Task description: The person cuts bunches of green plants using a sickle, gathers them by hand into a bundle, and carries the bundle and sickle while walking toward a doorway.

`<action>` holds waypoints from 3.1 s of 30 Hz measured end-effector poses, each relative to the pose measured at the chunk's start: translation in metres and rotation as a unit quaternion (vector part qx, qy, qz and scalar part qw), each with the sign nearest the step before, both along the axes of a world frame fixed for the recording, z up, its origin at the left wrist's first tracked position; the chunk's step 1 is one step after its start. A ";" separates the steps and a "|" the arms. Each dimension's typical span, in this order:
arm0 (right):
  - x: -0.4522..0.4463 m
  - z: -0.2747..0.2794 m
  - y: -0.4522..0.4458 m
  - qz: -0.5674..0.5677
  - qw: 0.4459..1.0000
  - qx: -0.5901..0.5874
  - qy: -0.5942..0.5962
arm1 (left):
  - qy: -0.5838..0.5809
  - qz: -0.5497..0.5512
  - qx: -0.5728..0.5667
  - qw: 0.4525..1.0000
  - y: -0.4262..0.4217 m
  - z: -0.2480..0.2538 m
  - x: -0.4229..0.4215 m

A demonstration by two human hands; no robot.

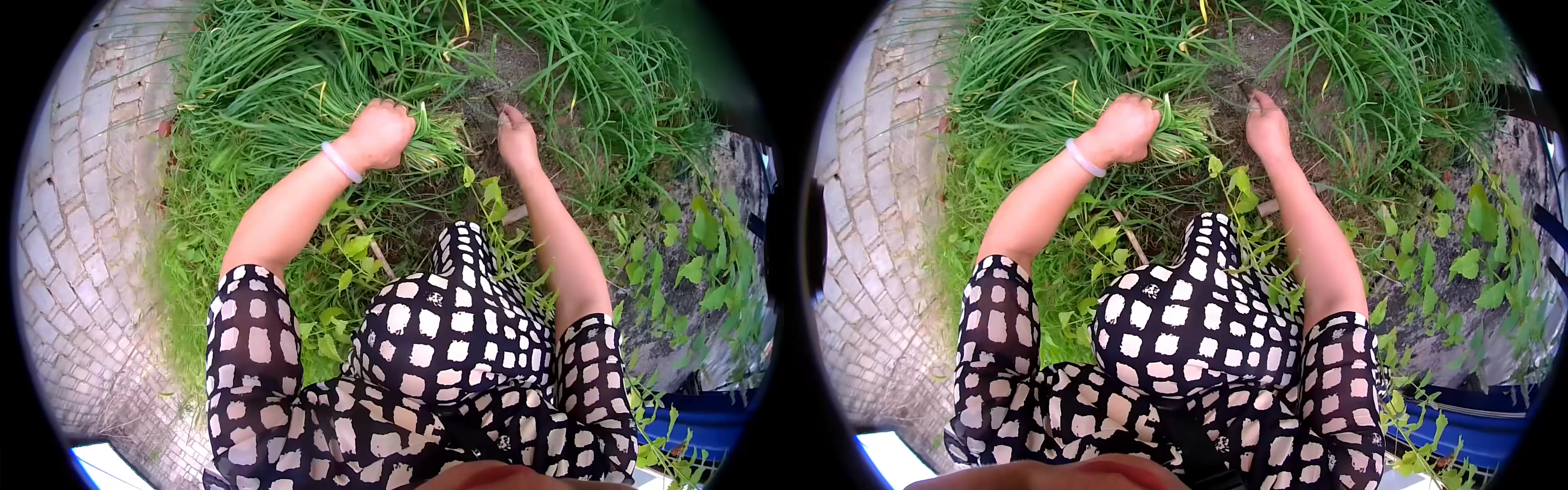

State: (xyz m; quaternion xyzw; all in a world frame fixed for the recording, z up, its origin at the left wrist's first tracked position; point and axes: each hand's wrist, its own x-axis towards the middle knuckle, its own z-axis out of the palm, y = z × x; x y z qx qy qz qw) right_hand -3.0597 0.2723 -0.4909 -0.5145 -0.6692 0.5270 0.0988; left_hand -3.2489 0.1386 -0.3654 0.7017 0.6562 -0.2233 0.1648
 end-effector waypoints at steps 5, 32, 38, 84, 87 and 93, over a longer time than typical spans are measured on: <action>-0.006 0.030 -0.021 0.105 0.992 0.062 -0.036 | 0.003 0.057 -0.163 0.985 -0.021 -0.020 0.031; 0.054 0.042 -0.020 0.050 0.994 0.064 -0.066 | 0.009 0.043 -0.069 0.997 -0.075 0.088 -0.024; 0.077 0.020 -0.020 -0.012 0.998 0.052 -0.040 | 0.033 0.062 -0.080 0.994 -0.104 0.105 -0.019; 0.123 0.012 -0.123 -0.133 0.981 -0.135 0.028 | 0.047 0.157 -0.100 0.981 -0.126 0.040 -0.026; 0.159 0.025 -0.136 -0.177 0.970 -0.163 0.011 | 0.056 0.175 -0.010 0.983 -0.087 0.066 -0.023; 0.181 0.036 -0.124 -0.219 0.974 -0.058 0.015 | 0.047 -0.014 0.085 0.995 0.016 0.097 0.024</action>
